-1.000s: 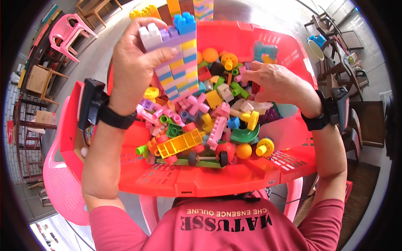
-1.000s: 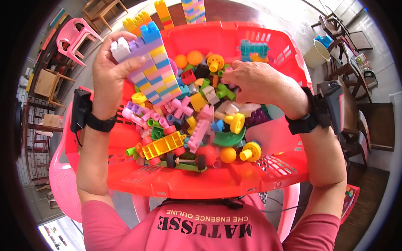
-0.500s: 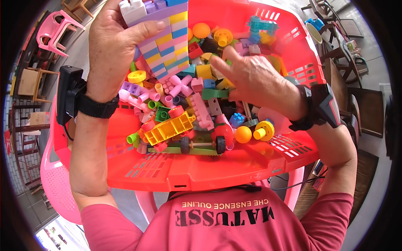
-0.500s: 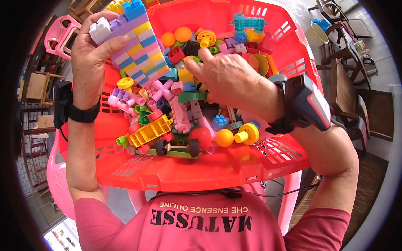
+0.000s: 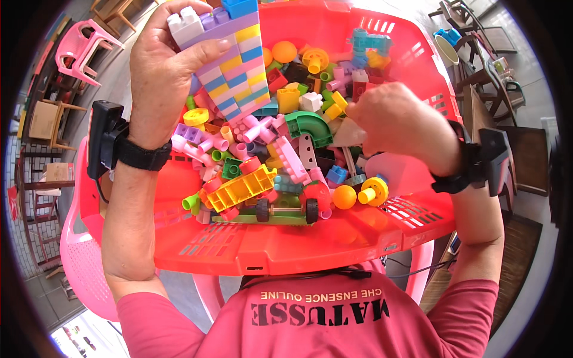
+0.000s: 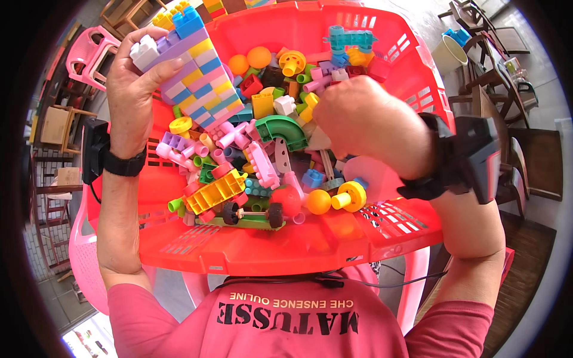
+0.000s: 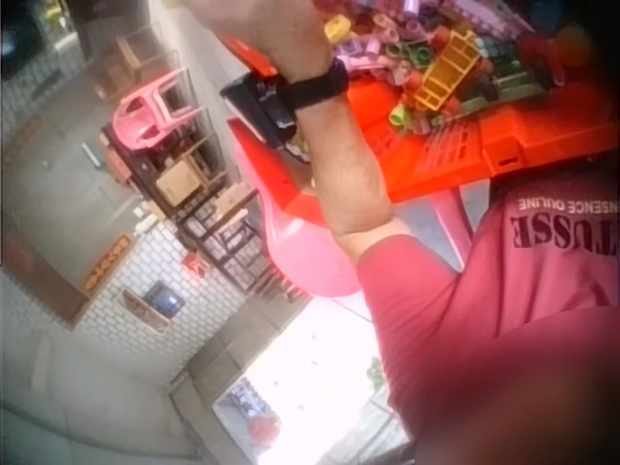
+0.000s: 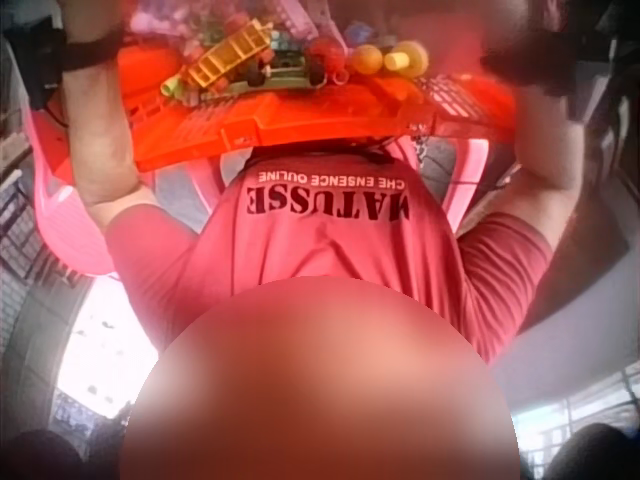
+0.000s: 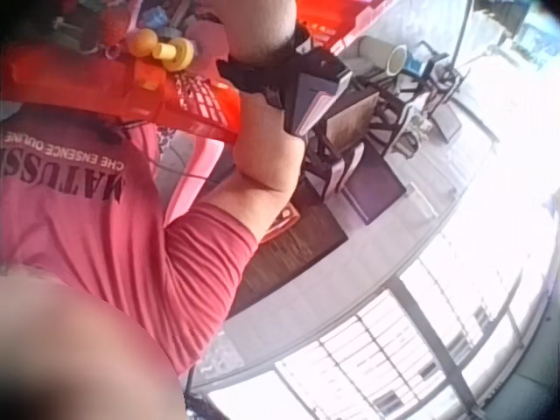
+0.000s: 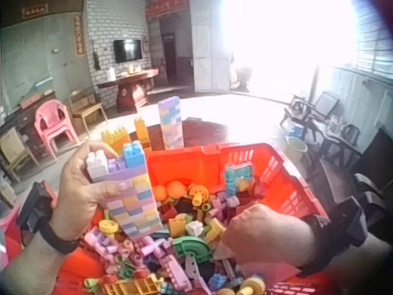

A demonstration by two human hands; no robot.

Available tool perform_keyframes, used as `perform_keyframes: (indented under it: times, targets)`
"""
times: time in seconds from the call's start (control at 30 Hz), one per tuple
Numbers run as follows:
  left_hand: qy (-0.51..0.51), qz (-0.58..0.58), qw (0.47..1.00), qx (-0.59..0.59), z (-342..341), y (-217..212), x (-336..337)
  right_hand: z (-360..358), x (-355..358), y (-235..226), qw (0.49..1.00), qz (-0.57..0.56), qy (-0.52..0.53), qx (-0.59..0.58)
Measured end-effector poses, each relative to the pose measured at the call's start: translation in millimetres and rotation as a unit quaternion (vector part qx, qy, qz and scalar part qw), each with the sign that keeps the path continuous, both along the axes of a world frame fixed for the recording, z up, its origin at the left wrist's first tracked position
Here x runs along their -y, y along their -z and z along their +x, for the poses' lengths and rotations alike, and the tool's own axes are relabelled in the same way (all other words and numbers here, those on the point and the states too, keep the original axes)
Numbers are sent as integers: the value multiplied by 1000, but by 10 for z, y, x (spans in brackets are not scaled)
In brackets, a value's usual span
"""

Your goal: The person searches through a red basket for colorful plastic blocks and connects them together to build a multi-colored tower.

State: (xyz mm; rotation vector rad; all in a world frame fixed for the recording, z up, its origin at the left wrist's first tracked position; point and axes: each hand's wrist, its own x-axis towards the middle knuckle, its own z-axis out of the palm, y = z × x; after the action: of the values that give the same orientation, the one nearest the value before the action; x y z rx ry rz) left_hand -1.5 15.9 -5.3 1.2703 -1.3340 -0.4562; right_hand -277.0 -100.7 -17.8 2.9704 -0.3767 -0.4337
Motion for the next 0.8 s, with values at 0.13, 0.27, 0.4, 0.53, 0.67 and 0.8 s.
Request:
perform_keyframes:
  times: [0.13,0.27,0.4,0.53,0.67,0.8]
  targets:
    - [-2,9,1000,-10,-44,-14,-26,8,-69,225,995,-37,-78,-58]
    - [26,-5,1000,0,-69,-31,-27,160,2,241,999,-26,25,-25]
    - [12,11,1000,-5,-69,-43,-39,186,-99,95,989,-39,31,143]
    - [36,-23,999,19,-104,-41,-22,73,-288,135,993,31,-114,16]
    - [15,-19,1000,-17,-138,-38,-18,112,-192,322,979,117,-141,-87]
    - [20,-31,999,-14,-138,-34,-25,159,-48,370,961,250,-117,-23]
